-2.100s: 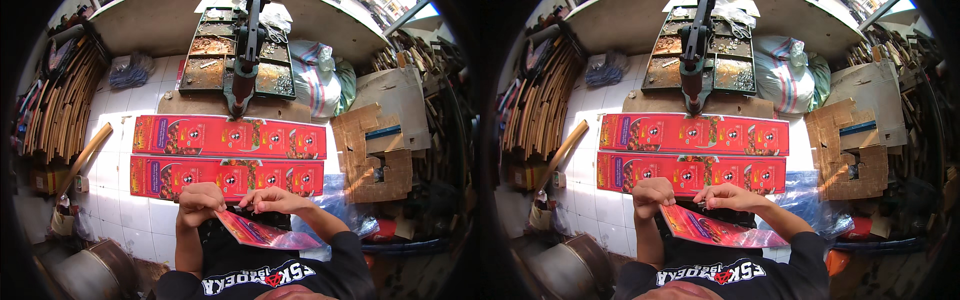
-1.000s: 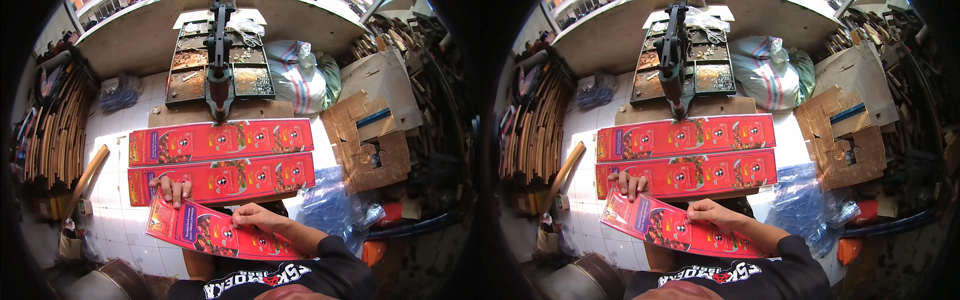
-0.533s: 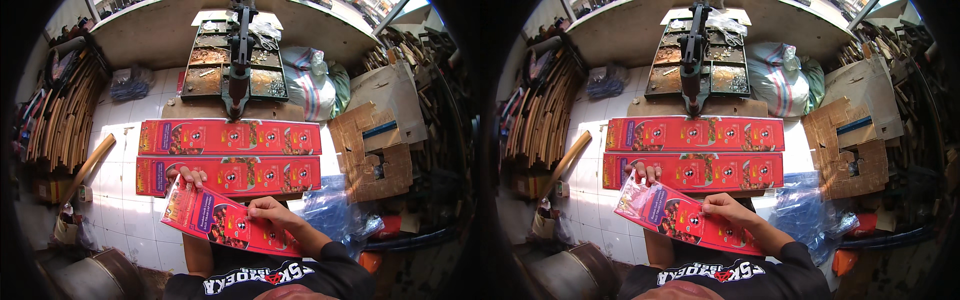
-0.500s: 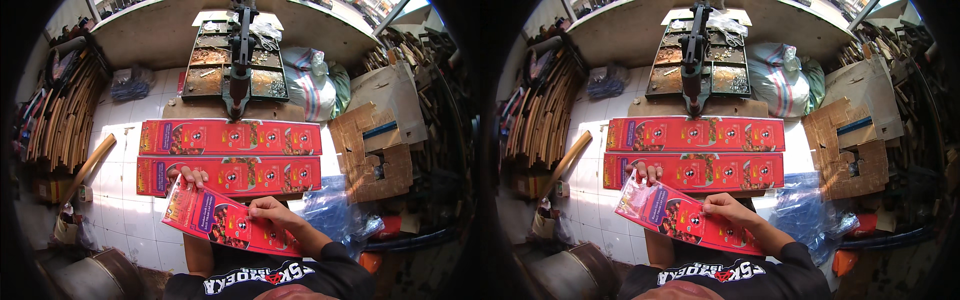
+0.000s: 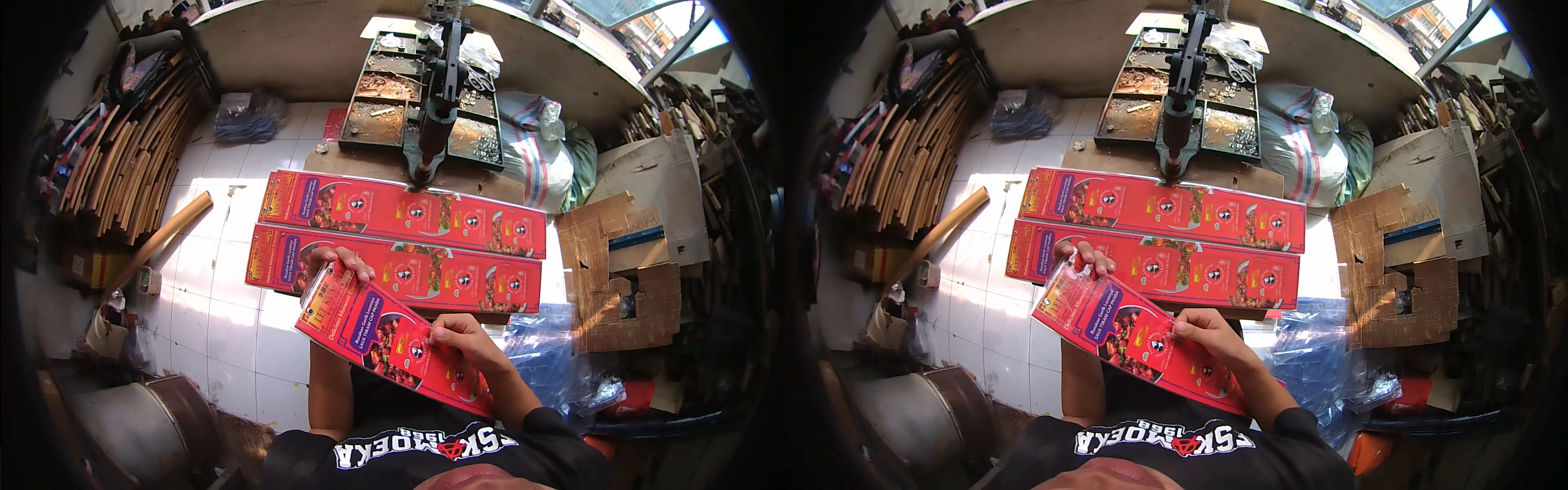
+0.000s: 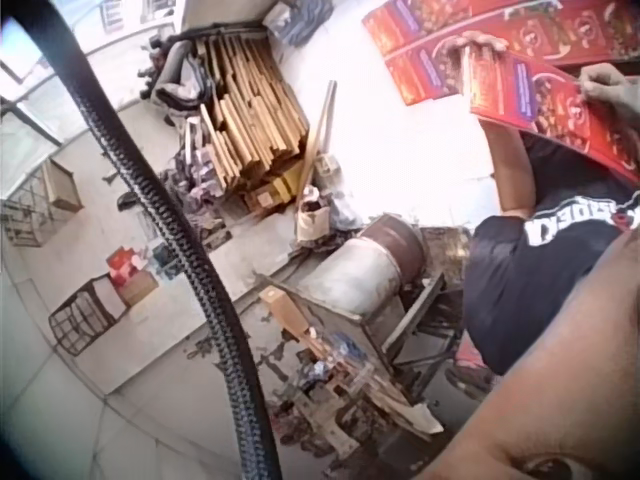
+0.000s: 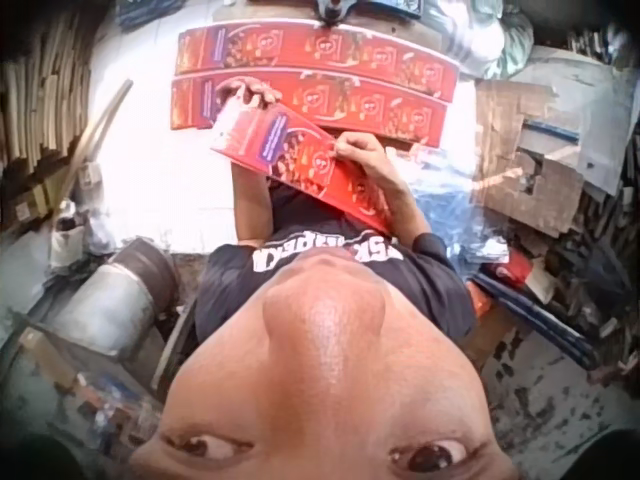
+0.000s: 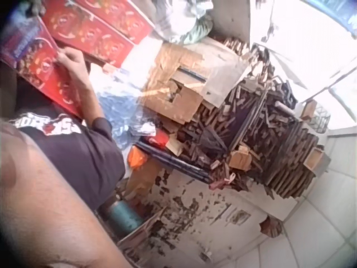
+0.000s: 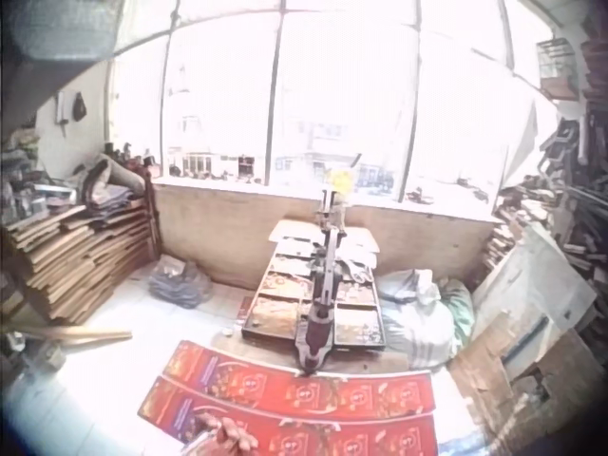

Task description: The person attaches metal clips to the corners of rectangular signs using their hands.

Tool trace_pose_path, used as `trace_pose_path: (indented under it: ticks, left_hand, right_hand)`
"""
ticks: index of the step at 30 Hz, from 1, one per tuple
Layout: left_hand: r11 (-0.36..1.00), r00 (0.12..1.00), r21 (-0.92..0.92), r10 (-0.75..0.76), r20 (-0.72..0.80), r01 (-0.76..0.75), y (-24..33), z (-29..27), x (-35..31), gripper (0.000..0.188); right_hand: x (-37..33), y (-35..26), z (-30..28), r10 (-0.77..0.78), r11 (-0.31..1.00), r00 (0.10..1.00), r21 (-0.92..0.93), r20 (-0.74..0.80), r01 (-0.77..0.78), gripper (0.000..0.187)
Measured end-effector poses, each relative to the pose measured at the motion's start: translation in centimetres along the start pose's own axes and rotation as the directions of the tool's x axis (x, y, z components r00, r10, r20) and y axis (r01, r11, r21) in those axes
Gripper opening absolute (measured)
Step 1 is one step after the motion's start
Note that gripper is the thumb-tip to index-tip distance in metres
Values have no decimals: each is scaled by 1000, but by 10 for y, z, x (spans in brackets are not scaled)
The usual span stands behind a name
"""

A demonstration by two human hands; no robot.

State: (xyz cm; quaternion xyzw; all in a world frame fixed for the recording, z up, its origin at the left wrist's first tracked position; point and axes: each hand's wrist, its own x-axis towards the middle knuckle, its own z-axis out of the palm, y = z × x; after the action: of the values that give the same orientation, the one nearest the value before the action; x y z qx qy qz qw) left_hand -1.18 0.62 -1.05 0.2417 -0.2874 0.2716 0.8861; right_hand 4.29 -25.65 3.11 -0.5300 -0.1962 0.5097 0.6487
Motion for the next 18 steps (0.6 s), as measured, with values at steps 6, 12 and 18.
trace_pose_path:
  ticks: [6,12,18]
  left_hand:
    - [998,996,-55,-42,-75,38,-4,15,2,27]
    - [996,984,-47,-81,-159,74,-5,17,0,28]
    - [961,790,-102,-269,-551,256,3,38,9,48]
  right_hand:
    - [-9,-2,5,15,998,996,-56,-93,-20,24]
    - [-12,-3,6,-2,995,988,-102,-154,-14,24]
    - [-11,-8,-7,-37,980,971,-198,-236,-11,22]
